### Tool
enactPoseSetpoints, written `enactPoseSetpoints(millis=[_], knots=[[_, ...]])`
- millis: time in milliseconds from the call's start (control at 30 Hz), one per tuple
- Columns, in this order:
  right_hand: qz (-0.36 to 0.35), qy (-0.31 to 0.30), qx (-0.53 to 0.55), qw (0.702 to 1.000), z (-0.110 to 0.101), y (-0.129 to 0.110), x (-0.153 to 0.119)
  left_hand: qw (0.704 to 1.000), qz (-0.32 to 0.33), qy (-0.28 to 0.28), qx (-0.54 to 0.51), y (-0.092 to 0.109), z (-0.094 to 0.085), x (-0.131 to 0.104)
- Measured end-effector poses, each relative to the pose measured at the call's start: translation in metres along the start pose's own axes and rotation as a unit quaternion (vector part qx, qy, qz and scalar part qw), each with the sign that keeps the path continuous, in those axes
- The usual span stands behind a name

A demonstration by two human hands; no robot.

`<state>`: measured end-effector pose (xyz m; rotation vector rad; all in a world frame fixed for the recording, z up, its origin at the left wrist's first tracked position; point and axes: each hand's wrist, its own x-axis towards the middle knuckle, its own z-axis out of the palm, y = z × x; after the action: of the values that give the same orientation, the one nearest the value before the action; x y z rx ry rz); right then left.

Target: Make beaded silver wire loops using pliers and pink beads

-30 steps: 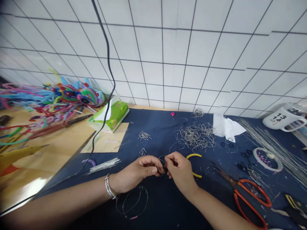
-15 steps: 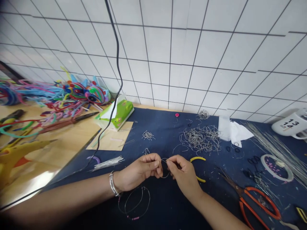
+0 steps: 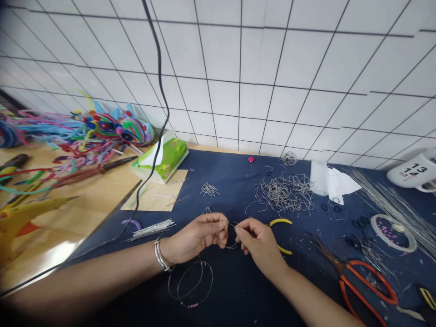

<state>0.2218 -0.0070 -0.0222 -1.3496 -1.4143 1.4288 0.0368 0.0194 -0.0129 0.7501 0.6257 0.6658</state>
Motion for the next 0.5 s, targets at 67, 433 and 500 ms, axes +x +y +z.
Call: enactPoseSetpoints(millis=[67, 433, 500], knots=[[0.002, -0.003, 0.0, 1.0, -0.0001, 0.0013, 0.0001, 1.0, -0.003, 0.001, 0.006, 0.0003, -0.0005, 0.0007], [-0.005, -0.004, -0.03, 1.0, 0.0002, -0.0022, -0.0003, 0.993, 0.05, 0.071, 0.084, -0.0061, 0.0027, -0.0028], [-0.001, -0.004, -0.022, 1.0, 0.0, -0.0025, -0.0002, 0.992, 0.052, 0.074, 0.09, -0.0071, 0.0024, -0.0027]])
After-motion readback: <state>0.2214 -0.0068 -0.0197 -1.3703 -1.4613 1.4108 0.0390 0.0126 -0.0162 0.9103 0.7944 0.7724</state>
